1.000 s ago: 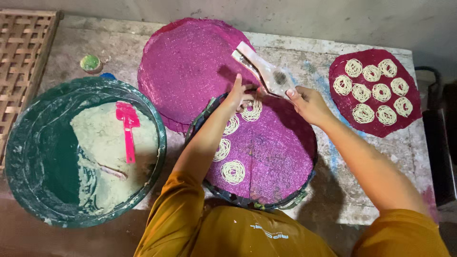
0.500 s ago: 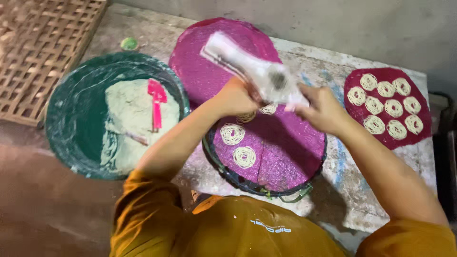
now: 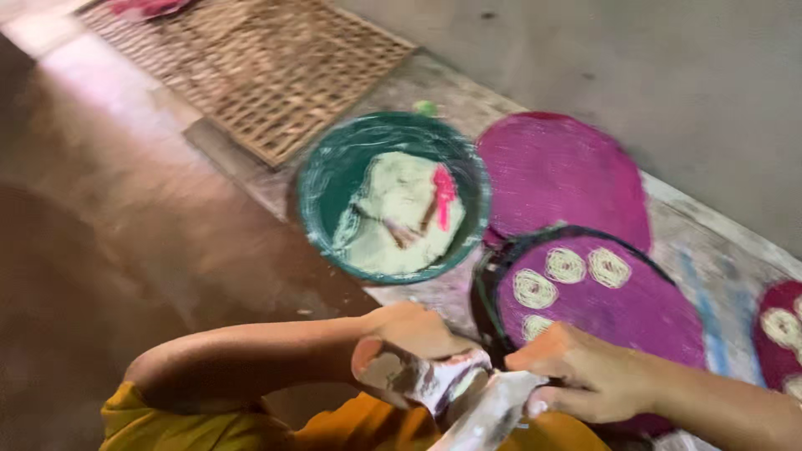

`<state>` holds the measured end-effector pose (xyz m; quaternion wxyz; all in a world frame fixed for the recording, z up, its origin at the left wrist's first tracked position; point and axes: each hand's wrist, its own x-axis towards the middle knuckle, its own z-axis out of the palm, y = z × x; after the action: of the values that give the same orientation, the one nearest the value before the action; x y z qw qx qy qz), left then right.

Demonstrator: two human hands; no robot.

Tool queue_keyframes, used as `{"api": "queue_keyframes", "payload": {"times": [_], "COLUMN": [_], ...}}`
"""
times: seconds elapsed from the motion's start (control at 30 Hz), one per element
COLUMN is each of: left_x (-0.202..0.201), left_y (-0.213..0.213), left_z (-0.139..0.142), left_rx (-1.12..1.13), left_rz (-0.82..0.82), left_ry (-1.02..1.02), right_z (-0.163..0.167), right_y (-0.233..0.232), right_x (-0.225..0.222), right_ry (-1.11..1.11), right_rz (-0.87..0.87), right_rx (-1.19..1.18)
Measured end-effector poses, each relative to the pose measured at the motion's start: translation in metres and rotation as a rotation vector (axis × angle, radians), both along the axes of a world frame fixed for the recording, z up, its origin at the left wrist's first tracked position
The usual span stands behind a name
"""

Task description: The person uses a manual dough press to extrude dough into spiral shapes onto a purple tray. They repeatedly scoop dough from a green bucket, press it through the tool, and arrange the resulting spirals on the tray.

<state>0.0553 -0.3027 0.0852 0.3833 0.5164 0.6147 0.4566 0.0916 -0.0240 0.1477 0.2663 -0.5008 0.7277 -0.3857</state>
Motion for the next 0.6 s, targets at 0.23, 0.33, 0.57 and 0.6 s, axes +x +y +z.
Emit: {"api": "queue_keyframes", "payload": {"times": [0.23,0.33,0.57,0.6], "left_x": [-0.032,-0.04,-0.045,-0.051], "left_y": [-0.157,-0.229,-0.198,-0.194], "left_z": [-0.026,-0.046,-0.13,-0.138], "left_rx": [-0.052,-0.032,0.409,0.48], "left_rz": [0.439,0.695,0.66,0.696], "left_ry": [-0.085,-0.422,-0.951,-0.942], "right_z": [-0.006,0.016,0.045,0.036], "right_y": [-0.039,-0.066,-0.154,-0.165], "right_x": [-0.052,-0.098,-0.185,-0.19], "right_ry": [0.153,0.881,1.871,1.877], "right_rz": [0.037,-0.025,0.029,-0.13], "right_rx": [-0.083,0.022,0.077,0.049]}}
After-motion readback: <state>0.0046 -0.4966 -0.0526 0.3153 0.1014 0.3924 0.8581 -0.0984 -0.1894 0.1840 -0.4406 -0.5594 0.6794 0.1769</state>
